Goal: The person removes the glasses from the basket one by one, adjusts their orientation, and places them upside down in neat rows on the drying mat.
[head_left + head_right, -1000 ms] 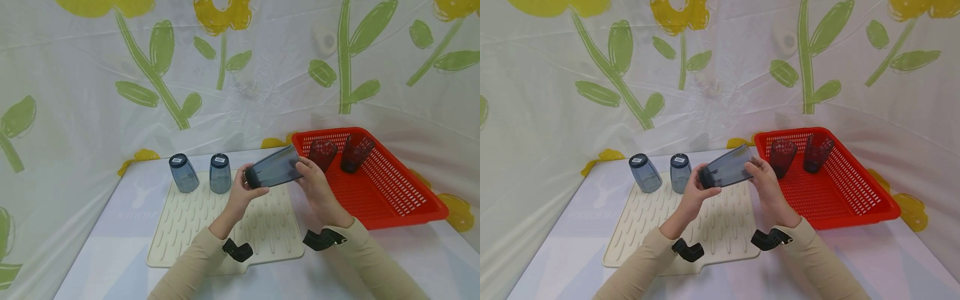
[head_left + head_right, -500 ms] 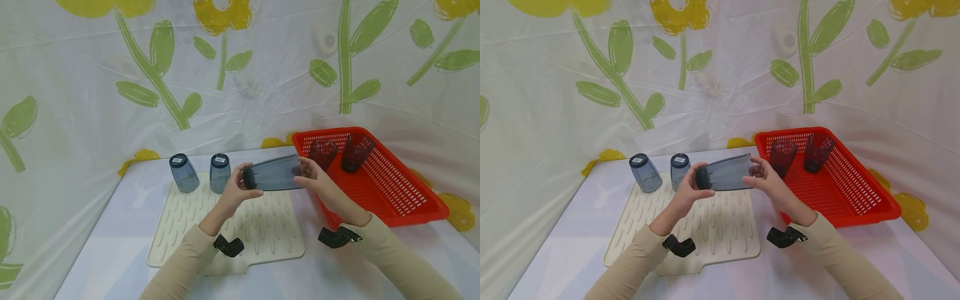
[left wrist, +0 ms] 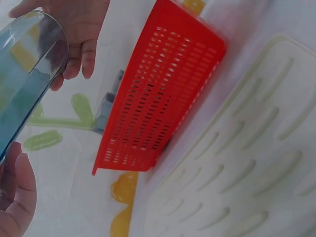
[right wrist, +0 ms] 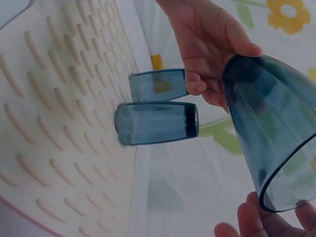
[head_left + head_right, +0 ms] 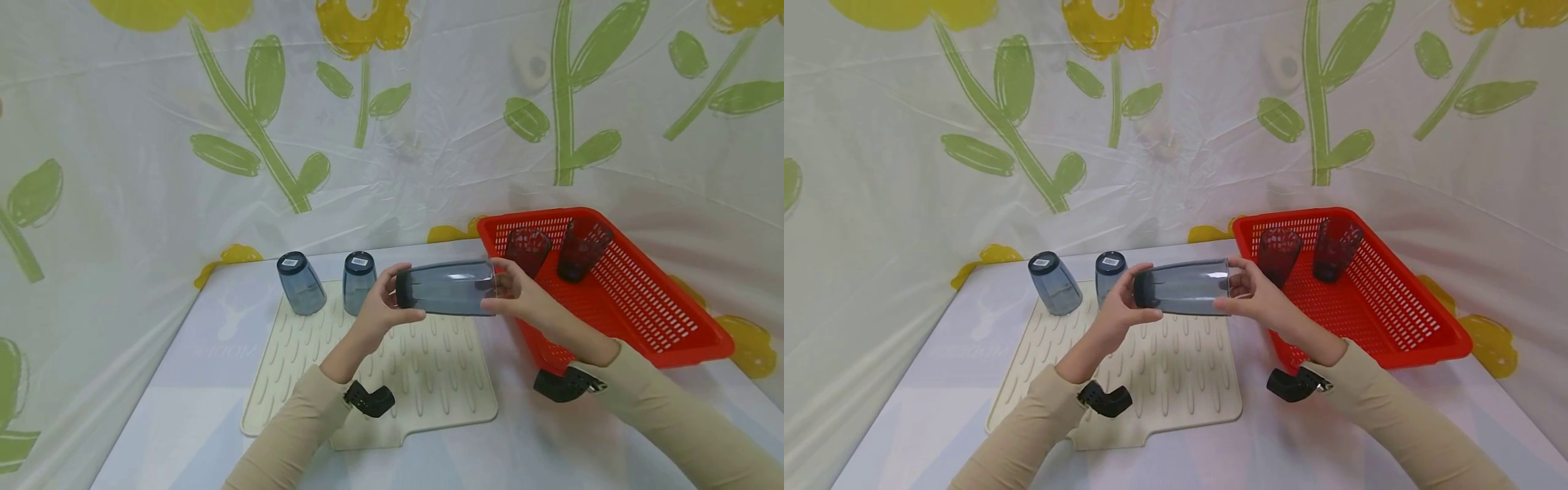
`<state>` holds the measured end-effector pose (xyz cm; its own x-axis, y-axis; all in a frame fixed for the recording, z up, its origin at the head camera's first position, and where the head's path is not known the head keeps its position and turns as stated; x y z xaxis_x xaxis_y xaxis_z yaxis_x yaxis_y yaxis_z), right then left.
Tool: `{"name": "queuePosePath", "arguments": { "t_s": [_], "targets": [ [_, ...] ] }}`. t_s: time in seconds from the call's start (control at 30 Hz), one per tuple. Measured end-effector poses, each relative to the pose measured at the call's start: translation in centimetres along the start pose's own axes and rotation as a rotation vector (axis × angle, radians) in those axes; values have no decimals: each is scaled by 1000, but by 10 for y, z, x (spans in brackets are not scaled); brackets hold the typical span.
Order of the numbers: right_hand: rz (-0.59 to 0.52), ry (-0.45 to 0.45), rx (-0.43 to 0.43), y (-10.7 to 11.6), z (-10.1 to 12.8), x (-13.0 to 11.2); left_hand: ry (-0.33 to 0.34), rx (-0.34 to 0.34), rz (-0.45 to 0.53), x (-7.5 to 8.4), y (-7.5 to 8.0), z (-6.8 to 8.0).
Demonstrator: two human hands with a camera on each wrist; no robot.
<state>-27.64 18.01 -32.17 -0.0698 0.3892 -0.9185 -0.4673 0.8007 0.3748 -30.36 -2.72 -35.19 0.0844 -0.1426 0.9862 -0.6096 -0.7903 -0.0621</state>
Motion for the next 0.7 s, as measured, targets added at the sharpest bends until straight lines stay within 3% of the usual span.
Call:
{"name": "queuePosePath", "arguments": {
  "t_s": [0.4, 0.7],
  "targets": [
    [0, 54, -32, -1, 0, -2, -52, 3, 38, 6, 1, 0],
    [33, 14, -59, -3, -1, 5, -109, 14, 58, 12, -3, 0]
  ]
}}
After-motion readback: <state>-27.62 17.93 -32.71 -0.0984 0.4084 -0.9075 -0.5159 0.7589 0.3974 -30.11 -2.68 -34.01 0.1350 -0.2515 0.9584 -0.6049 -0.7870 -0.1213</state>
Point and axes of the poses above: each hand's wrist, its own z-axis away from the middle knuckle, its own y-axis out of the back of the hand, x = y × z, the point moved 7 cm from there along -z, towards the middle knuckle, and after that the axes turned 11 degrees about -x, right-handed, at the moved point
